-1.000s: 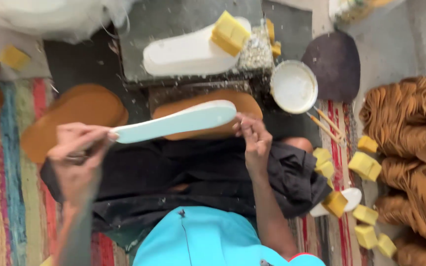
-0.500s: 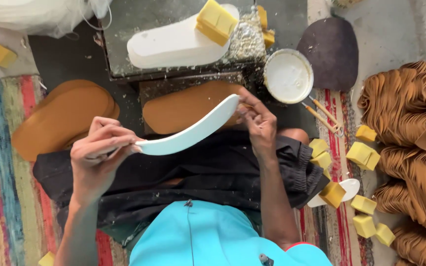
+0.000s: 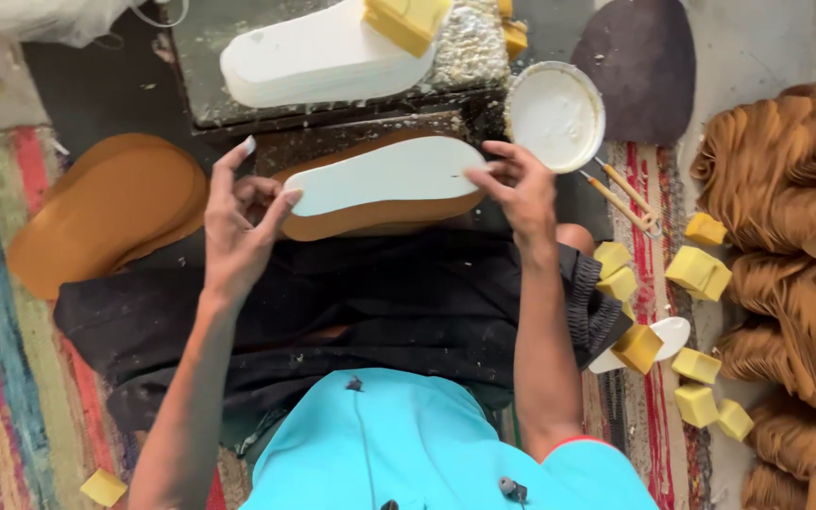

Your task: The person repeatedly applies white adhesive to white insoles using a yellow sponge, then presses each insole onto a brown shoe sole. The person handles multiple insoles and soles, stacking the completed pairs to the left.

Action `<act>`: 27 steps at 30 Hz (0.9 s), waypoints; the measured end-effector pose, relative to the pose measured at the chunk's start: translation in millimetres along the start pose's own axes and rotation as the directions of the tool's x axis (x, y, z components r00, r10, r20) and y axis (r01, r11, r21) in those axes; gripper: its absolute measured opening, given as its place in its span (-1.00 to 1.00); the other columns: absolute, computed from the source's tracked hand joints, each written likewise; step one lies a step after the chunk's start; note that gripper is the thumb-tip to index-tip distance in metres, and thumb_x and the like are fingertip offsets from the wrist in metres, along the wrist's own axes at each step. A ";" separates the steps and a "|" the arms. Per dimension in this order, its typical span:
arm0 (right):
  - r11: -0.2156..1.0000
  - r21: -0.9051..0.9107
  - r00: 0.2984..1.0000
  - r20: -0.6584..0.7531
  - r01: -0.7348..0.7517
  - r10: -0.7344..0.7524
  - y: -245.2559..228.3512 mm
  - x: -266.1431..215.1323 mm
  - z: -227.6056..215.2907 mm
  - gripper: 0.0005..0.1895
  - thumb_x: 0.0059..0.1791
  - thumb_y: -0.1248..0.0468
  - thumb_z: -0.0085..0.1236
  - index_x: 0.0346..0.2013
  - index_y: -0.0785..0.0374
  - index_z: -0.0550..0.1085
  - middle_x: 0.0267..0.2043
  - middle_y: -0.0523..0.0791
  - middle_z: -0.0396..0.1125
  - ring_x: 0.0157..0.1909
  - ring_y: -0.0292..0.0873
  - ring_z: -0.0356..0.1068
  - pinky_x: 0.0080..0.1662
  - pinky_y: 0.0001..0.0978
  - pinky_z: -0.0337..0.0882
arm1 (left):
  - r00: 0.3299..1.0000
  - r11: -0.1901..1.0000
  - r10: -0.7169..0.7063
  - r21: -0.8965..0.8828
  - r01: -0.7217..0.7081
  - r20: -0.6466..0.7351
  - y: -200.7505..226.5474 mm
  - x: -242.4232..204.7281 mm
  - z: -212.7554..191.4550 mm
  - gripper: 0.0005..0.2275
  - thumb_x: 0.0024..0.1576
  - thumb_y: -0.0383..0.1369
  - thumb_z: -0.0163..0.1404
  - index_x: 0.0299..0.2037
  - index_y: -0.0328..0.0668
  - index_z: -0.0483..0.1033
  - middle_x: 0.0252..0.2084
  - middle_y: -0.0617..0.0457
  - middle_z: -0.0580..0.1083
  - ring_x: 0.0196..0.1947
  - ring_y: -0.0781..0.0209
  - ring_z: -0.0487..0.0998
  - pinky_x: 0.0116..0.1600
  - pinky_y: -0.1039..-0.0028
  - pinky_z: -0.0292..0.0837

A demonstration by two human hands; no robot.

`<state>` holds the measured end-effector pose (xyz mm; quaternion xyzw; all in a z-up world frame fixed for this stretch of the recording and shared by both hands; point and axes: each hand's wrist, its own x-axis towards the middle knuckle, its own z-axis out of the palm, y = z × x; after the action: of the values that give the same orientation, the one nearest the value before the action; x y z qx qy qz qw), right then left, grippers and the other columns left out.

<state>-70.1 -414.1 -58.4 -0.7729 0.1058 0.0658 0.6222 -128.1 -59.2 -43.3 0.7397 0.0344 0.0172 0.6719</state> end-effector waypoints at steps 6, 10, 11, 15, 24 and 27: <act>0.999 0.019 0.999 0.021 0.032 -0.033 19.1 7.5 7.1 -0.50 -0.16 0.36 0.47 -0.02 0.40 0.43 -0.32 -0.13 0.48 -0.30 -0.37 0.45 -0.21 -0.57 0.46 | 0.987 0.981 -0.160 -0.102 0.162 0.030 -36.1 -3.4 -17.1 -0.37 0.22 -0.43 0.18 0.40 -0.42 0.05 -0.32 0.13 0.44 -0.36 0.49 0.43 -0.28 0.69 0.32; 0.993 -0.068 0.994 -0.039 0.100 -0.103 15.4 2.1 21.8 -0.60 -0.15 0.37 0.49 -0.13 0.37 0.47 -0.29 -0.17 0.48 -0.26 -0.37 0.48 -0.17 -0.57 0.51 | 0.978 0.971 -0.206 -0.113 0.209 0.036 -32.2 13.6 -8.3 -0.41 0.21 -0.40 0.18 0.35 -0.42 0.09 -0.31 0.12 0.46 -0.37 0.47 0.49 -0.36 0.66 0.31; 0.930 -0.311 0.966 -0.101 0.197 -0.239 -5.2 -10.1 30.0 -0.64 -0.16 0.39 0.50 -0.18 0.38 0.49 -0.28 -0.10 0.46 -0.30 -0.24 0.45 -0.20 -0.48 0.47 | 0.973 0.969 -0.228 -0.088 0.230 0.032 -33.0 14.4 -10.2 -0.41 0.21 -0.39 0.19 0.33 -0.42 0.10 -0.33 0.11 0.46 -0.40 0.46 0.47 -0.38 0.65 0.33; 0.355 -0.782 0.757 0.216 0.512 -0.617 -3.9 -27.6 43.0 -0.86 -0.10 0.48 0.26 -0.33 0.23 0.51 -0.11 -0.06 0.51 -0.10 0.05 0.52 -0.02 -0.21 0.49 | 0.958 0.958 -0.277 -0.056 0.281 0.075 -42.8 17.9 -17.5 -0.41 0.17 -0.37 0.21 0.30 -0.42 0.13 -0.36 0.08 0.47 -0.45 0.43 0.45 -0.41 0.62 0.35; 0.281 -0.822 0.836 0.365 0.496 -0.409 -21.4 -50.0 68.8 -0.40 0.09 -0.02 0.11 0.42 0.00 0.32 0.06 0.37 0.37 0.15 0.45 0.34 -0.18 0.08 0.53 | 0.972 0.982 -0.174 -0.039 0.182 0.156 -66.9 18.0 -23.8 -0.47 0.18 -0.38 0.25 0.23 -0.42 0.20 -0.29 0.10 0.45 -0.33 0.46 0.47 -0.27 0.64 0.42; 0.198 -0.864 0.841 0.357 0.463 -0.407 1.9 -49.1 73.7 -0.46 0.15 -0.08 0.03 0.43 -0.18 0.30 0.13 0.42 0.32 0.22 0.48 0.32 -0.16 0.06 0.55 | 0.971 0.978 -0.181 -0.073 0.194 0.158 -60.1 20.5 -23.4 -0.47 0.19 -0.39 0.23 0.22 -0.40 0.18 -0.31 0.09 0.48 -0.32 0.45 0.52 -0.24 0.64 0.48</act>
<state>-115.8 -338.6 -64.7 -0.9791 -0.1881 -0.0447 0.0637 -111.1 -28.7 -101.2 0.7018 0.0525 -0.1008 0.7032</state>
